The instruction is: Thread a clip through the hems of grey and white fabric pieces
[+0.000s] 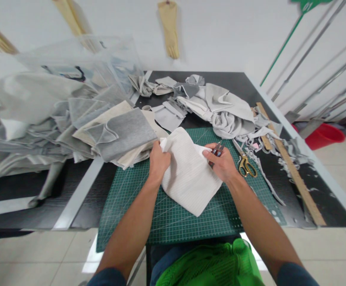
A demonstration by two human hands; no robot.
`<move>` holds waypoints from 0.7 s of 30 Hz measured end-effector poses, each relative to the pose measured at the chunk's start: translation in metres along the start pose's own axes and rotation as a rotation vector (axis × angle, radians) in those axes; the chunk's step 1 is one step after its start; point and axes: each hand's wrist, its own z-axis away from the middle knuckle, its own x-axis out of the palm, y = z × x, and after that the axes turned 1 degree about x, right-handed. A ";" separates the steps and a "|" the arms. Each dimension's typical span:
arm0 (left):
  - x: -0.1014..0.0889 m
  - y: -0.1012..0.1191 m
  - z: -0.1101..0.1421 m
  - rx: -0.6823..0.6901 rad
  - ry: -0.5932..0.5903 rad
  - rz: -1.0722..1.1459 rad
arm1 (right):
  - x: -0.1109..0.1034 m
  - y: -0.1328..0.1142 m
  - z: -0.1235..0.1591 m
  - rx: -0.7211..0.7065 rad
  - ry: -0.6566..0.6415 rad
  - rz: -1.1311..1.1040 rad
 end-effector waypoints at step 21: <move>-0.017 0.034 0.025 0.138 -0.608 0.364 | 0.015 0.017 -0.002 0.020 -0.002 0.206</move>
